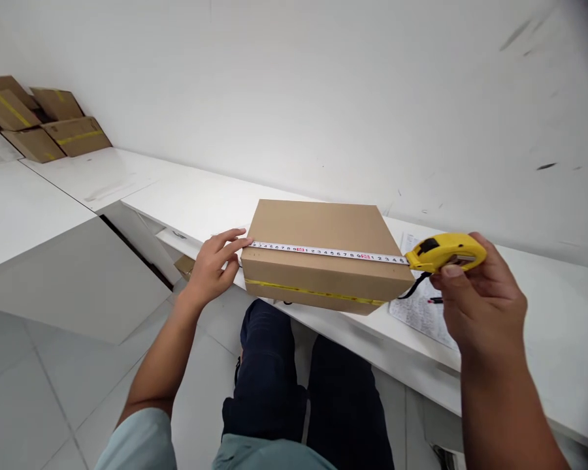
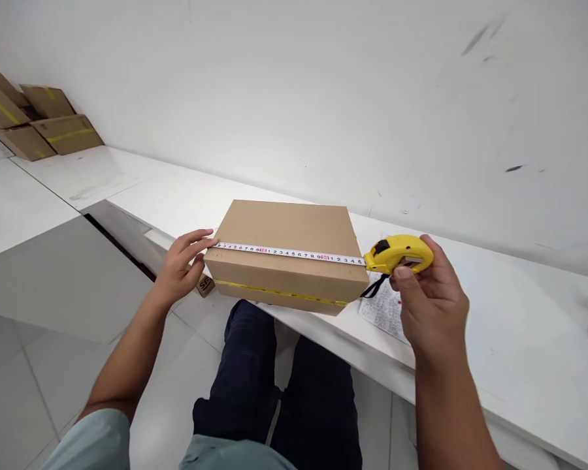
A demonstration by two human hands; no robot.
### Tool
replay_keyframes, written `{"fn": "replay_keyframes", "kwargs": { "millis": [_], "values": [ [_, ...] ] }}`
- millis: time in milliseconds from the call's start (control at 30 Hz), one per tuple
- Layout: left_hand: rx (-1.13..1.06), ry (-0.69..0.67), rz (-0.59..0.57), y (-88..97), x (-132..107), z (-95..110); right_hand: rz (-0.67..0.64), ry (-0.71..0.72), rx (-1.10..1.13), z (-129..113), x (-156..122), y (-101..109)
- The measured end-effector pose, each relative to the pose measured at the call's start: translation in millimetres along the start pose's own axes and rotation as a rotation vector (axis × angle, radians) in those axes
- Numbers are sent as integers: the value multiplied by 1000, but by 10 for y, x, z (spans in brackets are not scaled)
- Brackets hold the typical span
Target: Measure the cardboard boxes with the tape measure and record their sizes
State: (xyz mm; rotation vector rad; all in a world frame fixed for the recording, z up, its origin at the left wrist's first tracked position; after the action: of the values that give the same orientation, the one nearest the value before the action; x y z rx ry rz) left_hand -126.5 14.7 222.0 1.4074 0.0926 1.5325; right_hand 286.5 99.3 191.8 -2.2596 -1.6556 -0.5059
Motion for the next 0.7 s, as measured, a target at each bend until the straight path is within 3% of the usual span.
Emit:
{"fn": "replay_keyframes", "kwargs": {
  "millis": [233, 400, 567, 700],
  "values": [
    [38, -44, 11, -1, -25, -16, -2, 1, -46, 18, -5, 23],
    [235, -71, 60, 13, -21, -37, 8, 11, -72, 15, 0, 35],
    [381, -161, 155, -13, -60, -195, -15, -1, -94, 81, 31, 80],
    [414, -141, 180, 7, -94, -331, -30, -7, -94, 121, 66, 104]
  ]
}}
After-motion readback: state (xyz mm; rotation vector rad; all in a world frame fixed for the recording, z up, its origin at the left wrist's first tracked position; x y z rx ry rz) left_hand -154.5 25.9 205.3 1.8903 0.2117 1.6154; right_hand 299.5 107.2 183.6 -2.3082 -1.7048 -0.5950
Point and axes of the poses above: each hand's wrist, its own x-axis towards the middle knuckle, its own y-axis out of the back of the hand, z = x × y, the point moved 4 cm from there along x, towards the middle knuckle, and after that the axes turned 11 degrees about -x, right-handed, at the moved point
